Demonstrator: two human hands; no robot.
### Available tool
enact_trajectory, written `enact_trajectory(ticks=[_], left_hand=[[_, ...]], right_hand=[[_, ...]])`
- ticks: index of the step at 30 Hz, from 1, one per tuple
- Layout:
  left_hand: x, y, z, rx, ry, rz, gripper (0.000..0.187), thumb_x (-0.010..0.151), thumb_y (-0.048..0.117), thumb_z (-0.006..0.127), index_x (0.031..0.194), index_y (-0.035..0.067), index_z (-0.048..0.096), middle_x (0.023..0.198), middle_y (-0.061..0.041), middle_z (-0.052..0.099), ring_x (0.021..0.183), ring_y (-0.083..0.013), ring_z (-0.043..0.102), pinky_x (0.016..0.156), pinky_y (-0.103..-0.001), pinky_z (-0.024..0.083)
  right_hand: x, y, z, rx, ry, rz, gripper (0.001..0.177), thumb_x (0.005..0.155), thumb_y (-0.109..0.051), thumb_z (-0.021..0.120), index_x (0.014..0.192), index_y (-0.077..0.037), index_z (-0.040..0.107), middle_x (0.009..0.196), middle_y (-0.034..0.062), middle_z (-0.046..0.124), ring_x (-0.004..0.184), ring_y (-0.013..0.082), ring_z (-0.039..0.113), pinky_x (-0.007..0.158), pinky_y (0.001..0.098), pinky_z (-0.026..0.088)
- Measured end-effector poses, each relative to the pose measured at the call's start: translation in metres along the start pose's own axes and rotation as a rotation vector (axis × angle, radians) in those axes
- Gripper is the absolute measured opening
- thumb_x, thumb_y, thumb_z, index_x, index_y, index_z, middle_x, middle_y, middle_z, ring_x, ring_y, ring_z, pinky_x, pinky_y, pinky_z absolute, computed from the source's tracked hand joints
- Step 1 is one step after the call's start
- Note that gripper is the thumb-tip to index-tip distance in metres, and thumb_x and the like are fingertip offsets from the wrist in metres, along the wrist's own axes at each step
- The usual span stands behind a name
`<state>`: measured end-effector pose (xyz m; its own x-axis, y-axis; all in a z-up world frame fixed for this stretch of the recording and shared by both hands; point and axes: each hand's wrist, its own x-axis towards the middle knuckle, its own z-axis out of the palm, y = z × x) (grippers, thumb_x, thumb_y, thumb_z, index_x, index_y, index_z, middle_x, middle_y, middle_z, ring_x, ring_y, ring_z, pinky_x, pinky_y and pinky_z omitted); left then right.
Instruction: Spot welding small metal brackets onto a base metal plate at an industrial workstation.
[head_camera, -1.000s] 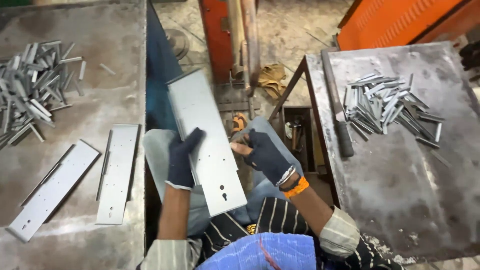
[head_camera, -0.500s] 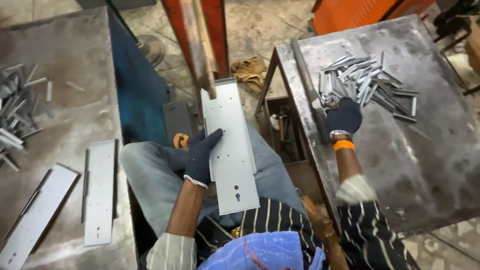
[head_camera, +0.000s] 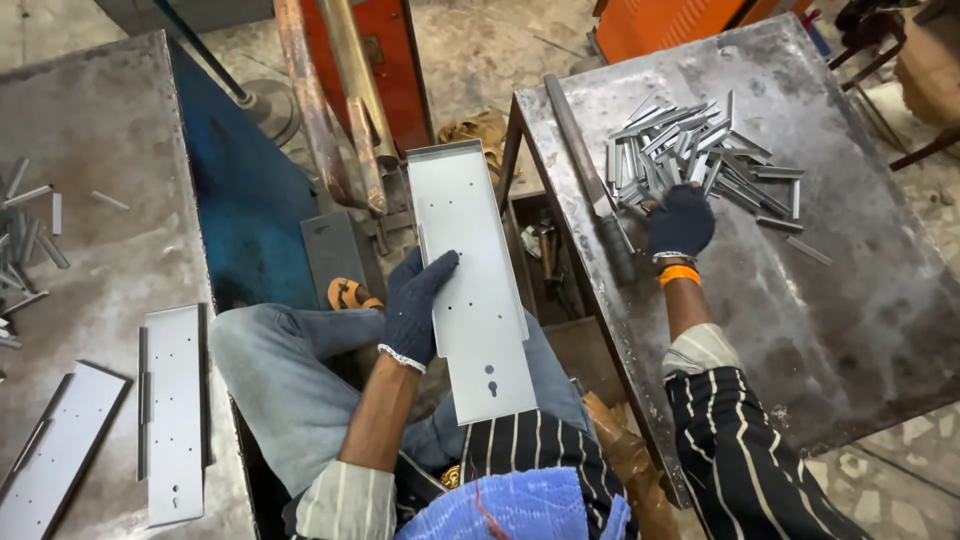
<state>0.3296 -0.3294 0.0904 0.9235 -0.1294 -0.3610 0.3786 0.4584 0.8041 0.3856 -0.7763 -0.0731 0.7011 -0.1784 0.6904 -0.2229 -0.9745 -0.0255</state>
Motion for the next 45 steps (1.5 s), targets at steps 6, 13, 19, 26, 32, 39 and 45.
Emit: enact_trajectory(ticks=[6,13,19,26,32,39,45], left_hand=[[-0.002,-0.004,0.001,-0.005,-0.022,0.047,0.037,0.089,0.010,0.071,0.122,-0.006,0.067,0.101,-0.014,0.074,0.083,-0.0213,0.072,0.073,-0.034,0.060],[-0.007,-0.004,0.010,0.020,-0.013,0.072,0.038,0.089,0.011,0.071,0.124,-0.004,0.067,0.103,-0.013,0.075,0.083,-0.0207,0.072,0.073,-0.034,0.060],[-0.006,-0.018,0.015,-0.164,0.026,-0.003,0.040,0.089,0.010,0.070,0.126,-0.003,0.065,0.109,-0.013,0.074,0.092,-0.0218,0.073,0.081,-0.033,0.060],[-0.031,-0.018,0.021,-0.073,-0.033,0.054,0.043,0.091,0.013,0.071,0.130,-0.003,0.064,0.111,-0.013,0.073,0.092,-0.0194,0.070,0.077,-0.033,0.057],[-0.036,-0.018,0.018,-0.144,0.003,0.080,0.041,0.092,0.014,0.071,0.128,-0.005,0.064,0.111,-0.012,0.073,0.094,-0.0196,0.071,0.080,-0.034,0.058],[-0.031,-0.029,0.013,-0.054,0.003,0.126,0.041,0.084,0.006,0.073,0.123,-0.005,0.065,0.110,-0.014,0.074,0.094,-0.0228,0.073,0.082,-0.035,0.060],[-0.033,-0.028,0.010,0.155,0.038,0.189,0.040,0.088,0.016,0.074,0.121,-0.005,0.067,0.109,-0.014,0.076,0.093,-0.0201,0.072,0.081,-0.034,0.059]], right_hand=[[0.025,-0.009,-0.034,0.210,-0.081,0.152,0.023,0.072,-0.017,0.083,0.093,-0.010,0.076,0.091,0.0167,0.072,0.083,0.0385,0.069,0.071,0.0483,0.053],[0.030,-0.039,-0.062,0.294,0.009,0.255,0.031,0.080,-0.030,0.092,0.088,-0.007,0.072,0.079,0.0131,0.070,0.074,0.0337,0.067,0.067,0.0463,0.052],[0.045,-0.152,-0.184,1.349,-0.331,0.507,0.010,0.095,-0.012,0.071,0.095,-0.007,0.062,0.086,0.0041,0.068,0.072,0.0160,0.064,0.064,0.0328,0.054],[0.041,-0.252,-0.279,0.738,-0.546,0.002,0.020,0.080,-0.021,0.083,0.086,-0.008,0.068,0.074,0.0099,0.071,0.069,0.0265,0.070,0.064,0.0391,0.054],[0.040,-0.256,-0.302,0.801,-0.468,0.006,0.027,0.084,-0.023,0.079,0.100,-0.004,0.070,0.087,0.0145,0.070,0.079,0.0317,0.070,0.070,0.0421,0.054],[0.032,-0.261,-0.293,0.738,-0.280,-0.053,0.009,0.094,-0.010,0.069,0.101,-0.004,0.070,0.097,0.0176,0.069,0.093,0.0374,0.068,0.082,0.0451,0.054],[0.023,-0.280,-0.313,0.696,-0.320,-0.120,0.016,0.087,-0.007,0.071,0.102,-0.004,0.070,0.097,0.0180,0.066,0.088,0.0373,0.067,0.077,0.0456,0.053]])
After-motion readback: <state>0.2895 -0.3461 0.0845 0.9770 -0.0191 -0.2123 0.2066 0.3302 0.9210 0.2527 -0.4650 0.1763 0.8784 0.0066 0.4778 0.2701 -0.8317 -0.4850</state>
